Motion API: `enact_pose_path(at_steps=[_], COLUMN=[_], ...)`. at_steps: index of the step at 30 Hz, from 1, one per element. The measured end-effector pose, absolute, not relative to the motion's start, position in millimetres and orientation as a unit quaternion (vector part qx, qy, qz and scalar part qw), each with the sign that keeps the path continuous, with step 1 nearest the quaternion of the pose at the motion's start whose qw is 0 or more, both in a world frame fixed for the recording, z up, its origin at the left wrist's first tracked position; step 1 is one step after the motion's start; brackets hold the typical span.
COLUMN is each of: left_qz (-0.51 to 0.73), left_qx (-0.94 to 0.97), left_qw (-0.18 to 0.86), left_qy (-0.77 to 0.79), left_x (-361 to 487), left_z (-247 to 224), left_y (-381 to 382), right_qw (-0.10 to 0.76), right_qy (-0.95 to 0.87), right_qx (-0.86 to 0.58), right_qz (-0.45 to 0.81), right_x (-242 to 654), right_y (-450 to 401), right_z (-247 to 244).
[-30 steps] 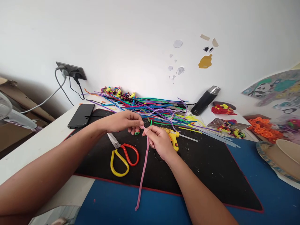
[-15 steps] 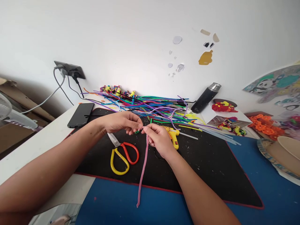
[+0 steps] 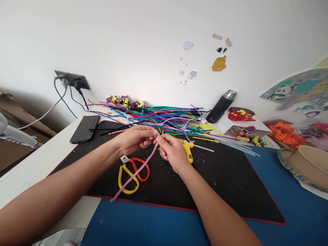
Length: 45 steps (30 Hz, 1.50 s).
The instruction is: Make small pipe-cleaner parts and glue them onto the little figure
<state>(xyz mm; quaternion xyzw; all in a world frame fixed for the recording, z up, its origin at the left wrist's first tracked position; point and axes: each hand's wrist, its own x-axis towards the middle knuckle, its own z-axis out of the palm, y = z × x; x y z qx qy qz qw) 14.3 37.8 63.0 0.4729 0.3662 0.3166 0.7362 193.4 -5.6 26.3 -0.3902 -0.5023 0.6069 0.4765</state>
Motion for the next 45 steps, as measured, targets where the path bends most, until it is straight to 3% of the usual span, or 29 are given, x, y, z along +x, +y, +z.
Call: enact_pose_path(at_steps=[7,27,45], left_qz=[0.381,0.148,0.384], left_qx=[0.436,0.650,0.548], left_qw=[0.731,0.636,0.604], left_qy=[0.361,0.389,0.434], left_x=[24.7,-19.8,19.3], left_z=[57.1,78.3,53.6], left_y=[30.2,55.6,38.0], right_qw=[0.489,0.428,0.478], right_qy=[-0.484,-0.583,-0.531], right_qx=[-0.385,-0.422,-0.419], right_qz=[0.615,0.546,0.561], right_x=[194.1,192.9,193.7], right_y=[-6.1,-8.0,-4.0], right_z=[28.7,20.6,22.6])
